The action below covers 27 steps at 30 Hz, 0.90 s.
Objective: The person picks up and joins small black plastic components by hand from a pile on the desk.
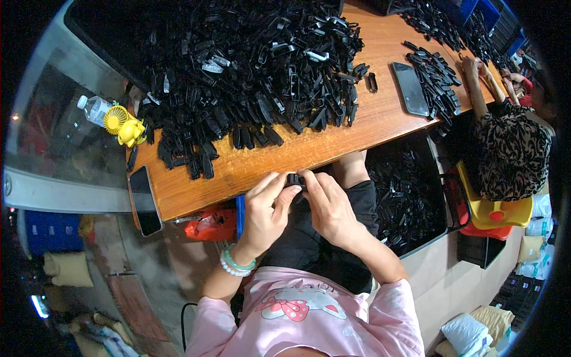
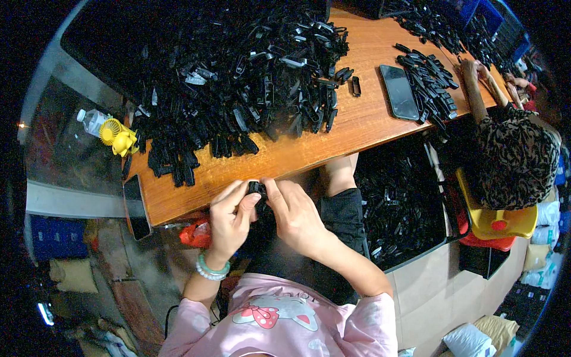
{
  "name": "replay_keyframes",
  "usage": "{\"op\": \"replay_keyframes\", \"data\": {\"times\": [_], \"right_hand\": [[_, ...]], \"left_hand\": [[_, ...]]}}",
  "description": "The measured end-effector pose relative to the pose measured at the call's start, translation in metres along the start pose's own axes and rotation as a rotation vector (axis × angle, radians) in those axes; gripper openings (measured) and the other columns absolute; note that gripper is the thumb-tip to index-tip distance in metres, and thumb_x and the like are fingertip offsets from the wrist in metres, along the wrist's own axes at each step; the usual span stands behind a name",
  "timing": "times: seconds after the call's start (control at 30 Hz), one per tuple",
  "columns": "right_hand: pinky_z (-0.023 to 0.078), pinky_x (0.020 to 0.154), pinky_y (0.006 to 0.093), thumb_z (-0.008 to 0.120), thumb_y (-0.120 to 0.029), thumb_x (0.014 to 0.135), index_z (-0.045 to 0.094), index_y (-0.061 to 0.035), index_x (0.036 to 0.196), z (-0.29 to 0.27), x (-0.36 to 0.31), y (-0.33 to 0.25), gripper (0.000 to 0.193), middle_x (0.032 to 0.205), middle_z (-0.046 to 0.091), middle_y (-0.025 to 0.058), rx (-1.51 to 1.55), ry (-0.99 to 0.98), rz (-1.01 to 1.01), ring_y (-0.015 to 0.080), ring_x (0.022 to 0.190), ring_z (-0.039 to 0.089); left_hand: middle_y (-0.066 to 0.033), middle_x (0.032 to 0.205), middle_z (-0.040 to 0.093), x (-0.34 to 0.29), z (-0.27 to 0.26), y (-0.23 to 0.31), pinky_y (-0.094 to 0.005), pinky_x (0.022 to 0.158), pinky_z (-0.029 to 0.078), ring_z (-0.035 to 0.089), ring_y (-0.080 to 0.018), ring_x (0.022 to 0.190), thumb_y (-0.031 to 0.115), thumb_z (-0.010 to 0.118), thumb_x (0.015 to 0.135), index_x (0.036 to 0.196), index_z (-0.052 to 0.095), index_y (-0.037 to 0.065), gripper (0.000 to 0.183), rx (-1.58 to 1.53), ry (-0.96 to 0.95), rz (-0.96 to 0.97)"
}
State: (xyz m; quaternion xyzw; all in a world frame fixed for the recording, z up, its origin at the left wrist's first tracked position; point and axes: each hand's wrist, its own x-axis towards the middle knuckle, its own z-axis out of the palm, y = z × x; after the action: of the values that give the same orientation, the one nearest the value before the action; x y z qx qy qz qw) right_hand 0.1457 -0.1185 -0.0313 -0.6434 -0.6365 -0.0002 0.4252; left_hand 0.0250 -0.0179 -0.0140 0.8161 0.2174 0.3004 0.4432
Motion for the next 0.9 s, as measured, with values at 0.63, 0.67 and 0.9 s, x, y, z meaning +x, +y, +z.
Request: {"op": "replay_keyframes", "data": {"times": [0.63,0.67,0.9], "right_hand": [[0.044,0.061,0.0303,0.074,-0.006,0.071,0.060,0.0021,0.085,0.006,-0.019,0.016,0.021,0.075,0.057,0.0109,0.632,0.049,0.422,0.0204,0.069,0.057],[0.044,0.061,0.0306,0.073,-0.006,0.071,0.061,0.0026,0.086,0.007,-0.016,0.020,0.021,0.076,0.058,0.0114,0.664,-0.023,0.479,0.0209,0.068,0.057],[0.045,0.066,0.0376,0.063,-0.003,0.074,0.060,-0.0039,0.099,0.013,0.026,0.058,0.025,0.085,0.055,0.0136,-0.091,0.159,0.212,0.0308,0.077,0.054]], "left_hand": [[-0.0100,0.095,0.061,-0.012,-0.002,-0.045,-0.0249,0.065,0.047,0.058,-0.0149,0.072,0.013,0.070,0.078,0.102,0.064,-0.003,0.030,-0.743,-0.255,-0.216],[-0.0103,0.093,0.062,-0.003,-0.005,-0.047,-0.0258,0.066,0.047,0.059,-0.0154,0.072,0.013,0.071,0.077,0.100,0.065,-0.003,0.029,-0.431,-0.261,-0.062],[-0.0154,0.103,0.051,0.062,0.004,-0.056,-0.0410,0.083,0.044,0.050,-0.0316,0.094,-0.004,0.059,0.072,0.107,0.059,0.001,0.035,0.765,0.011,0.311]]}}
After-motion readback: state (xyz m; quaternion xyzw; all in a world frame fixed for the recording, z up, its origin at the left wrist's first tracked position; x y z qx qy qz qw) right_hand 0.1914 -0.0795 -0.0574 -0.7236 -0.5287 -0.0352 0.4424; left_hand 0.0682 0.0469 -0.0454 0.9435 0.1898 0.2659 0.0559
